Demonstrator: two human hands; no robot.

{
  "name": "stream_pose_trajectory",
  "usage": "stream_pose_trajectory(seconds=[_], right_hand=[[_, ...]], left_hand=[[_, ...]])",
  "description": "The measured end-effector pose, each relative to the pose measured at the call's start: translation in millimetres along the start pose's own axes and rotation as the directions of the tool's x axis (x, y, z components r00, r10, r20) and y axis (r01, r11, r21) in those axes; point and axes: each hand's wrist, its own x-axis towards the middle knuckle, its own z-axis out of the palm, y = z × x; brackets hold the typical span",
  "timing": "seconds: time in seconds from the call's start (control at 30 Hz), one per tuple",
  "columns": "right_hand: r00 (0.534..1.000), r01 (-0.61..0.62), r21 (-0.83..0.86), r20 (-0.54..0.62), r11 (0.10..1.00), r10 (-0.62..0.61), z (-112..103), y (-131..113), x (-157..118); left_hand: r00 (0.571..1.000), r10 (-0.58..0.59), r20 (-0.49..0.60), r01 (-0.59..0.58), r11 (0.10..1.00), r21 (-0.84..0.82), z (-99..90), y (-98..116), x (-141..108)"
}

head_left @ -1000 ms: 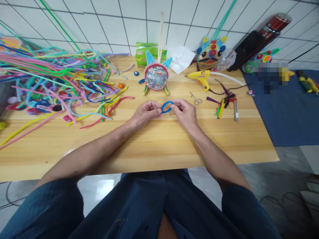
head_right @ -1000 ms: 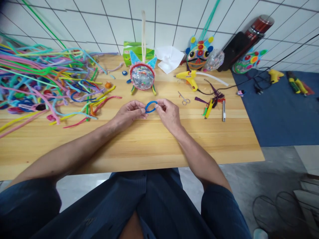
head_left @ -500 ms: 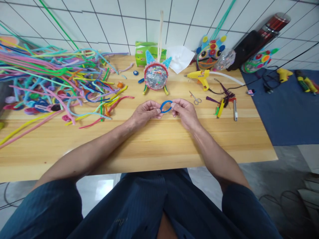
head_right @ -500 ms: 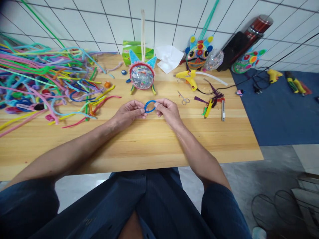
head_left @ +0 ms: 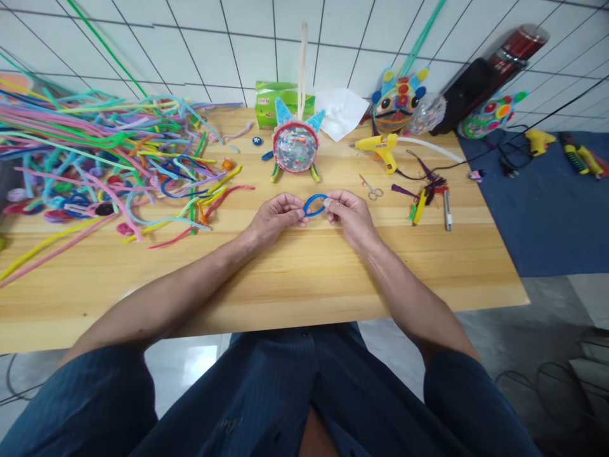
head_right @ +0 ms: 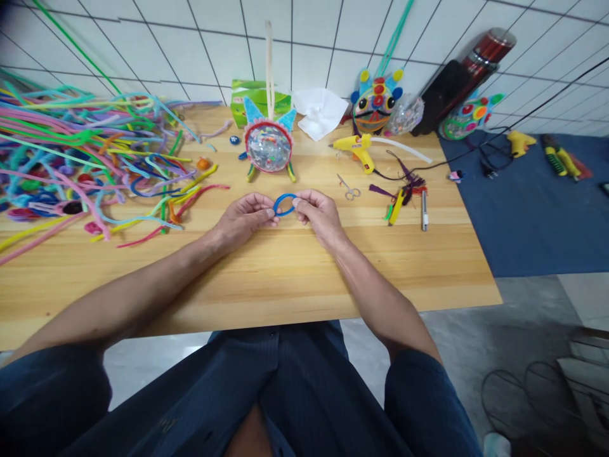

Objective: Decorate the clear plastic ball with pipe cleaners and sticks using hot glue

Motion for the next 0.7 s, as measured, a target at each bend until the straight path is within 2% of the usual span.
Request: stream_pose_trajectory(seconds=[0.33, 0.53, 0.7], right_hand=[[0.998, -0.062, 0.048, 0.022, 0.997, 0.061, -3.1, 0.7, 2.3], [0.987, -0.155, 0.128, 0.071, 0.980, 0.147, -4.4, -1.5, 3.7], [0.981, -0.169, 0.122, 0.113, 0.978, 0.155, -5.3, -1.7, 3.6]], left_hand=[[0.997, -0.074, -0.002, 0.074, 0.996, -0.057, -0.1, 1.6, 1.1], [0.982, -0.190, 0.006, 0.189, 0.969, -0.157, -0.2, 8.0, -0.3], [0.958, -0.285, 0.030, 0.285, 0.940, -0.186, -0.7, 15.5, 0.1]])
